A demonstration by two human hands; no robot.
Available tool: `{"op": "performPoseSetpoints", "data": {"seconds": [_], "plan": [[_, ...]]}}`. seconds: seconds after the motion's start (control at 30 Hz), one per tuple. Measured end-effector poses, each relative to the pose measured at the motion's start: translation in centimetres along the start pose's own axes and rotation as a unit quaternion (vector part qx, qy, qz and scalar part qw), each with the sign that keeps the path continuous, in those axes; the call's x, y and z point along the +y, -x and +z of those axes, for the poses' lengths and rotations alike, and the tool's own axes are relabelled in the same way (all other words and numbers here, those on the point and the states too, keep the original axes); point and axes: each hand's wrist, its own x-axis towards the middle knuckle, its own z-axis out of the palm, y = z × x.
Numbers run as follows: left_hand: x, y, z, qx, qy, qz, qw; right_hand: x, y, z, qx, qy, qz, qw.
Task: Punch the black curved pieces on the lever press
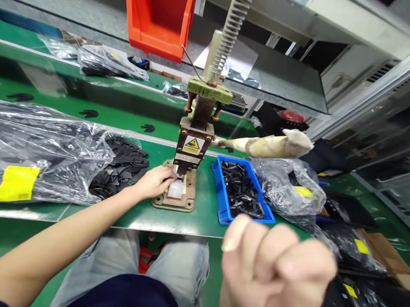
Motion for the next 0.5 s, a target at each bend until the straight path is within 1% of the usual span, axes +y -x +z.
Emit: {"op": "performPoseSetpoints", "data": {"seconds": [0.07, 0.1, 0.13, 0.17, 0.2, 0.23, 0.3, 0.33, 0.4, 0.5], "plan": [[0.1, 0.1, 0.0, 0.002, 0.006, -0.016, 1.000, 2.1, -3.4, 0.6, 0.107, -0.051, 0.015, 0.993], [0.2, 0.1, 0.0, 0.003, 0.010, -0.024, 1.000, 3.1, -5.1, 1.0, 0.186, -0.122, 0.043, 0.974], [0.3, 0.1, 0.0, 0.003, 0.013, -0.031, 0.999, 3.8, -6.6, 1.3, 0.238, -0.148, 0.042, 0.959], [0.4, 0.2, -0.1, 0.003, 0.016, -0.038, 0.999, 4.3, -7.9, 1.6, 0.249, -0.165, 0.041, 0.954], [0.5, 0.2, -0.1, 0.002, 0.018, -0.045, 0.999, 4.6, -8.9, 1.8, 0.236, -0.178, 0.045, 0.954], [0.6, 0.3, -0.2, 0.000, 0.019, -0.052, 0.998, 4.7, -9.6, 2.0, 0.203, -0.178, 0.045, 0.962], [0.7, 0.3, -0.4, -0.002, 0.020, -0.065, 0.998, 4.8, -10.0, 2.3, 0.134, -0.179, 0.046, 0.974], [0.8, 0.3, -0.4, -0.003, 0.021, -0.069, 0.997, 4.9, -9.9, 2.4, 0.118, -0.185, 0.047, 0.974], [0.9, 0.3, -0.5, -0.005, 0.021, -0.074, 0.997, 5.4, -8.9, 2.5, 0.115, -0.195, 0.043, 0.973], [0.9, 0.2, -0.6, -0.010, 0.020, -0.075, 0.997, 6.8, -6.6, 2.8, 0.087, -0.177, 0.016, 0.980]]}}
